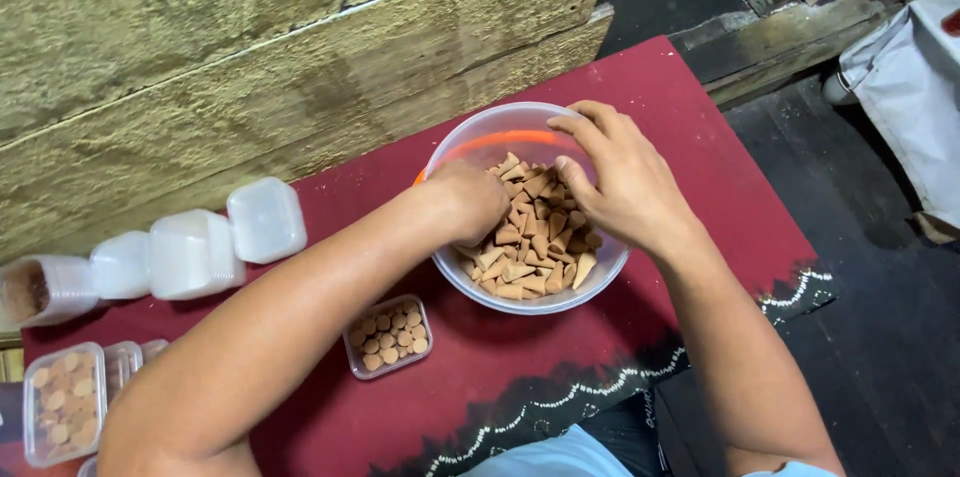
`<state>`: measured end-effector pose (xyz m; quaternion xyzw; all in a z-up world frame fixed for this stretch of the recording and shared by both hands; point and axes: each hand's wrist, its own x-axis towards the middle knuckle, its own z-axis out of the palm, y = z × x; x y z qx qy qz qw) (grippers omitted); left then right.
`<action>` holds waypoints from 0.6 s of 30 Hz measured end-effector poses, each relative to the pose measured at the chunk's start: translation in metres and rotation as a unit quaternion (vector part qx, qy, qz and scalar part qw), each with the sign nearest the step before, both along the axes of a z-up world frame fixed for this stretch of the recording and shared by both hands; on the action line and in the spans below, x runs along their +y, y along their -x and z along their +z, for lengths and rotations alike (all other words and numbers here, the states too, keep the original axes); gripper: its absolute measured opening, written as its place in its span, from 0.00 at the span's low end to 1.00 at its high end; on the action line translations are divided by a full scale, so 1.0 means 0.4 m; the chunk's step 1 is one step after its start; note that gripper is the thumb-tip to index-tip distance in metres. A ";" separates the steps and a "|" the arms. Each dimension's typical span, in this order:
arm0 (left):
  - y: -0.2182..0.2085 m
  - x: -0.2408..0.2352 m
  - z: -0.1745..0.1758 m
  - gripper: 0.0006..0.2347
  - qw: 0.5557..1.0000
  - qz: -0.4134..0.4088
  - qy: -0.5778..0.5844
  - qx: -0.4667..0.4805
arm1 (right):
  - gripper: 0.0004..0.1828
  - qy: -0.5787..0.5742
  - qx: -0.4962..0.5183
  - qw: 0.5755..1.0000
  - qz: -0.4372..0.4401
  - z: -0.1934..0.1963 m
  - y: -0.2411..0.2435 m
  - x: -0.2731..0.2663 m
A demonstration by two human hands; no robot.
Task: The person transfers wooden incense cones from a large bucket into a small plastic container by hand, placing them one by one and in small handfuls, then pressing them down to fit until the container is full.
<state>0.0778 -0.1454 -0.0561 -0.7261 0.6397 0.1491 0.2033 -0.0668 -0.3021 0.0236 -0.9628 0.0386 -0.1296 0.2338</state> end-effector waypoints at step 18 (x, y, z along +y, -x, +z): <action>0.020 0.047 0.087 0.09 0.996 0.029 0.075 0.048 | 0.21 0.055 -0.002 0.998 0.008 -0.038 -0.014 -0.021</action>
